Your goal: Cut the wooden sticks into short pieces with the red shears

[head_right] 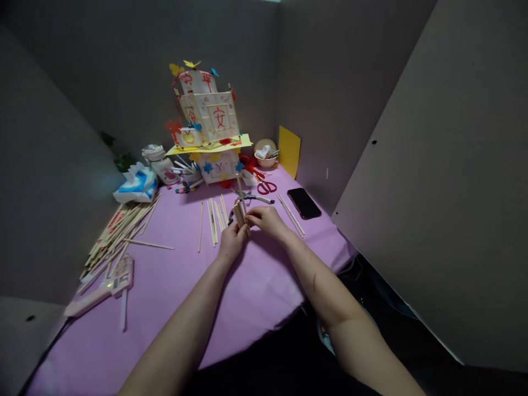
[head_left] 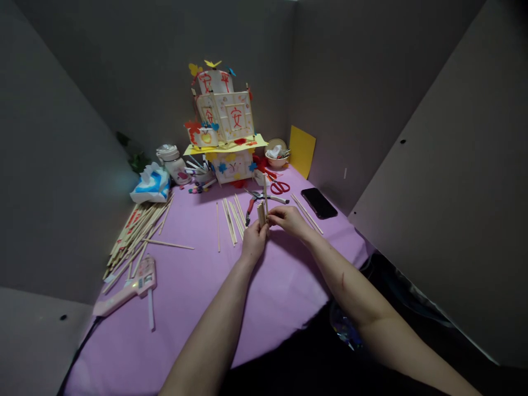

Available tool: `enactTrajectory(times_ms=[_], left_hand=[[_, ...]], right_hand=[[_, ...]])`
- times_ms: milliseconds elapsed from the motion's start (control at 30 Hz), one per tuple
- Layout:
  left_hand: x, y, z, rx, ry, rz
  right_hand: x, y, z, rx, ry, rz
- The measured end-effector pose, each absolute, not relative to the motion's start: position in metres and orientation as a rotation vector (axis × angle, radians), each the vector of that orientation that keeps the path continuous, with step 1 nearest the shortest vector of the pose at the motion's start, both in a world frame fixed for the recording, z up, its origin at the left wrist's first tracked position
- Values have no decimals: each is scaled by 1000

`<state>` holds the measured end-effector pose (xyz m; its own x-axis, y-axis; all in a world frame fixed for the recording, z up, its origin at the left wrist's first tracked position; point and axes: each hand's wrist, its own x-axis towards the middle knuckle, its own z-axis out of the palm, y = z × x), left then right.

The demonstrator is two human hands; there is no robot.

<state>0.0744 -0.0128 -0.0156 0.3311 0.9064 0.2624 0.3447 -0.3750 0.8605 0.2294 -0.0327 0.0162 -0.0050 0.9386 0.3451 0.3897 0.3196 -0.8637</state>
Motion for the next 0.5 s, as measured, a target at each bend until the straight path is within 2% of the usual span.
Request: enactTrajectory(times_ms=[200,400,500], left_hand=[[76,-15,-13,1863,1074,1009],[78,-18,-7,1849,1102,1016],[77,-20,-7,1849,1080,1028]], right_hand=[[231,-32,18,-1230,-1620,695],[236,-31,21,-1152,-1708,520],[235,-31,25,-1136,-1678,636]])
